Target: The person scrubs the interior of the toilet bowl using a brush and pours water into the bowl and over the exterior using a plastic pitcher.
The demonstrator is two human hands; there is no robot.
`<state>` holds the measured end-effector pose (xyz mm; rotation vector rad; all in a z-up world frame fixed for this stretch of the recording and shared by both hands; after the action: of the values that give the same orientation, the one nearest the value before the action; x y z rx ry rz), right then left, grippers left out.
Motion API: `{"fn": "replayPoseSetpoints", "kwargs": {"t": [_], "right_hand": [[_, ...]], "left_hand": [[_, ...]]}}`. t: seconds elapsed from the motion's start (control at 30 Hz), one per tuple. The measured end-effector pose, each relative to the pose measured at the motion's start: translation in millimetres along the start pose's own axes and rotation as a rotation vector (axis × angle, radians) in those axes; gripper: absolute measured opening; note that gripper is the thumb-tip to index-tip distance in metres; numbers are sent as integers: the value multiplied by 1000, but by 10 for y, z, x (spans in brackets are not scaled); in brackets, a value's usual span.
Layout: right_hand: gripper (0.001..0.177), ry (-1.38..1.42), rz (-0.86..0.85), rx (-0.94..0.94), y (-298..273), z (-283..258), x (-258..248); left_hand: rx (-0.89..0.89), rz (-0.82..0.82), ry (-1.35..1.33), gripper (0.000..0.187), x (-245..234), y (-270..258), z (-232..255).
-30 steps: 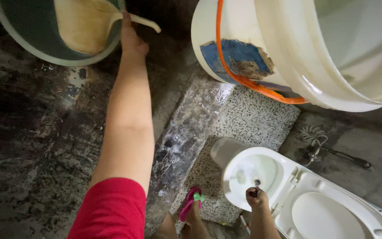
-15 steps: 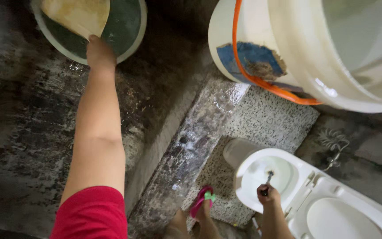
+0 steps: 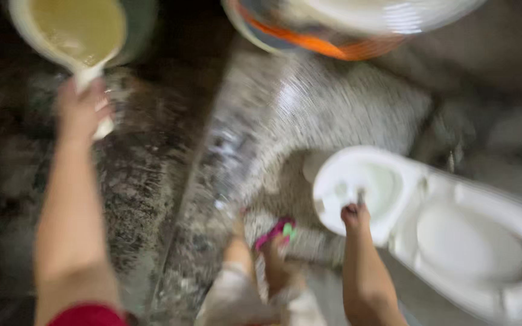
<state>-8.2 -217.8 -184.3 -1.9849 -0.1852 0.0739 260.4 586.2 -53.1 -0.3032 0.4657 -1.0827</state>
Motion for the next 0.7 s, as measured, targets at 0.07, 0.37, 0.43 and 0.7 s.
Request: {"fn": "replayPoseSetpoints", "kwargs": {"t": [0.07,0.37,0.43,0.7], "right_hand": [[33,71,-69,74,-124,73,83],[11,246,-57,235,-263,121,-78],[16,168,-270,300,-283,60,-63],[16,216,-226,400,-489,220,463]], "left_hand": [[6,-35,-12,20,-66,-645,388],[-32,-244,172,22,601,-3163,1551],[-77,-290,185,25,876,-3552,1516],[-87,-526,382,28,2252,-4630,956]]}}
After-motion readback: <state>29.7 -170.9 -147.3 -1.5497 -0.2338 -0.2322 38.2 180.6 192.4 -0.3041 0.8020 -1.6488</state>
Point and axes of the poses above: each hand's wrist, its own y-axis towards the middle knuckle, its own x-axis out of the palm, z = x × y, the point moved 4 cm from there along y, towards the middle knuckle, and after that the axes turned 7 degrees about z, right-handed, at the moved point
